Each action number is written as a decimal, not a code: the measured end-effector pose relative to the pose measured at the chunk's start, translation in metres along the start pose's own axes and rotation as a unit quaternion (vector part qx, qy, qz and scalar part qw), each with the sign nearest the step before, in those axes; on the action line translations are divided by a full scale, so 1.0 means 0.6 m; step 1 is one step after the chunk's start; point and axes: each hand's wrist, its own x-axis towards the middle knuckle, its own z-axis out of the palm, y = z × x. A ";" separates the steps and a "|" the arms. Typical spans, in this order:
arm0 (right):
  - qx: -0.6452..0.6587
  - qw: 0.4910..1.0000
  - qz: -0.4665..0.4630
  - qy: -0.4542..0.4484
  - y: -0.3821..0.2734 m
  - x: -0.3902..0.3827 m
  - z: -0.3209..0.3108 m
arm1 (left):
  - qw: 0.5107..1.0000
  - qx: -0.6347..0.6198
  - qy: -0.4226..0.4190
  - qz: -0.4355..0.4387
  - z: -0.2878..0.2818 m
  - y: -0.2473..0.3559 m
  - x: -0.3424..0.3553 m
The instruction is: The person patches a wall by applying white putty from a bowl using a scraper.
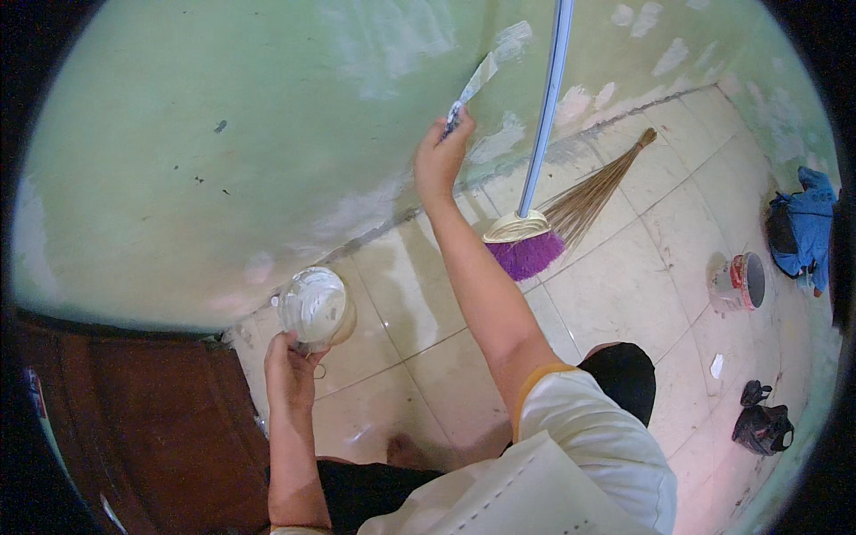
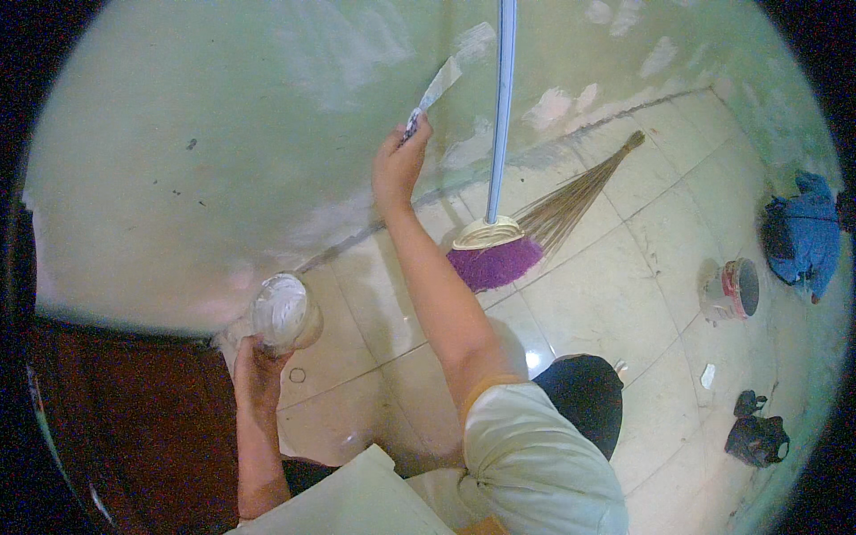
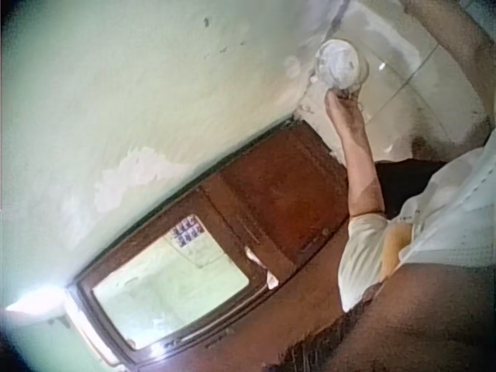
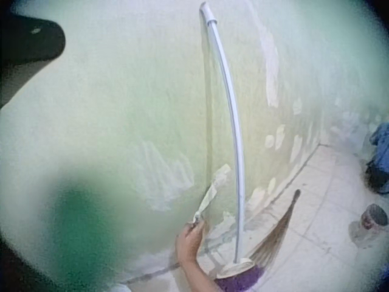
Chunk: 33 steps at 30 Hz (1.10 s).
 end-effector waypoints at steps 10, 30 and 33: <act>-0.052 0.998 -0.014 -0.016 -0.016 0.083 0.018 | 1.000 0.000 0.004 0.006 0.004 0.004 -0.006; 0.013 0.998 -0.047 0.033 -0.013 0.021 0.002 | 1.000 0.004 0.004 -0.018 -0.010 -0.007 0.009; 0.003 0.995 -0.083 0.047 -0.030 0.118 -0.012 | 1.000 0.004 -0.015 -0.009 -0.004 -0.005 0.010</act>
